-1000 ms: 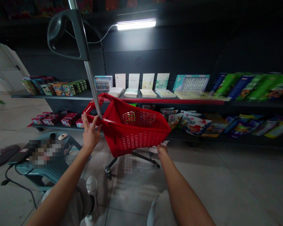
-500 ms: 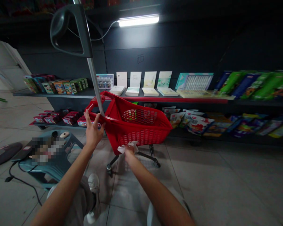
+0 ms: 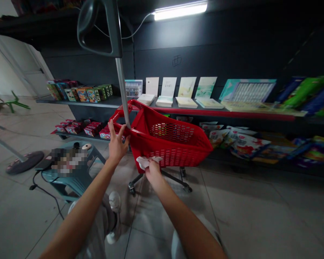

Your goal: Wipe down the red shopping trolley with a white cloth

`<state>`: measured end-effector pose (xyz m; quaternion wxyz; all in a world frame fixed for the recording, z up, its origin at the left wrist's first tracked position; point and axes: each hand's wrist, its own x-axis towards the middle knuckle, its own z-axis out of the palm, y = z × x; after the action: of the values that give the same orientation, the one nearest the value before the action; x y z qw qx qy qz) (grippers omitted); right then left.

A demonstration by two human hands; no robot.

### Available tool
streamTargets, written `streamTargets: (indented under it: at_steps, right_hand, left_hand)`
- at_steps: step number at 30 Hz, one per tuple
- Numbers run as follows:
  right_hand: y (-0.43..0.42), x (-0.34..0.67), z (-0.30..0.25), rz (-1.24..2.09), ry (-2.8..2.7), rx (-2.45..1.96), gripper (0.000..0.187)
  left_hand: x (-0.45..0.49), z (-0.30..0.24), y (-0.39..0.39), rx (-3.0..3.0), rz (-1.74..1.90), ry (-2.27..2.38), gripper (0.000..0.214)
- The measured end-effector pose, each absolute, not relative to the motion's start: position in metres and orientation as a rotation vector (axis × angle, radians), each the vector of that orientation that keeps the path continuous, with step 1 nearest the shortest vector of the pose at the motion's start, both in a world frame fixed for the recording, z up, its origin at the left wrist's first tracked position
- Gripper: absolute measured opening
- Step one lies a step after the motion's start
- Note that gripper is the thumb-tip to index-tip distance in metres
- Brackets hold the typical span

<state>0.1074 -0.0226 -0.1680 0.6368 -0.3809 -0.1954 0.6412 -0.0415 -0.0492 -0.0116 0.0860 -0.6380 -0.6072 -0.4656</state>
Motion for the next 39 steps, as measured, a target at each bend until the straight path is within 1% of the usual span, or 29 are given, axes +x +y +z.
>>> streamTargets:
  at_steps: [4,9,13,16,19,22,24,27,30,35,39]
  right_hand:
    - [-0.012,0.14,-0.137,1.363,-0.369,-0.905,0.017]
    - [-0.008,0.186,-0.107,1.138,-0.328,-0.901,0.025]
    - [-0.003,0.212,-0.099,0.803,-0.422,-1.032,0.024]
    - [0.004,0.238,-0.093,0.45,-0.647,-1.275,0.03]
    - [0.005,0.266,-0.088,0.221,-1.041,-1.498,0.04]
    - [-0.003,0.277,-0.089,0.08,-1.53,-1.453,0.054]
    - [-0.011,0.272,-0.094,-0.027,-1.713,-1.346,0.064]
    - [-0.022,0.254,-0.097,-0.094,-1.826,-1.241,0.072]
    - [-0.029,0.234,-0.094,-0.093,-1.895,-1.164,0.074]
    - [-0.025,0.226,-0.079,-0.105,-1.94,-1.135,0.07]
    - [-0.019,0.265,-0.074,-0.103,-1.968,-1.217,0.062]
  left_hand:
    - [-0.045,-0.011,-0.047,-1.914,-1.365,-1.809,0.058]
    - [-0.046,-0.01,-0.045,-1.9,-1.309,-1.835,0.058]
    - [-0.042,-0.011,-0.046,-1.898,-1.332,-1.84,0.055]
    - [-0.037,-0.01,-0.048,-1.882,-1.371,-1.856,0.053]
    - [-0.034,-0.009,-0.049,-1.871,-1.386,-1.839,0.053]
    - [-0.034,-0.01,-0.049,-1.887,-1.376,-1.823,0.054]
    - [-0.035,-0.011,-0.049,-1.903,-1.373,-1.809,0.054]
    - [-0.034,-0.012,-0.051,-1.914,-1.392,-1.782,0.054]
    - [-0.028,-0.013,-0.051,-1.882,-1.411,-1.78,0.055]
    - [-0.015,-0.017,-0.051,-1.736,-1.421,-1.871,0.06]
    - [-0.019,-0.013,-0.054,-1.752,-1.379,-1.922,0.063]
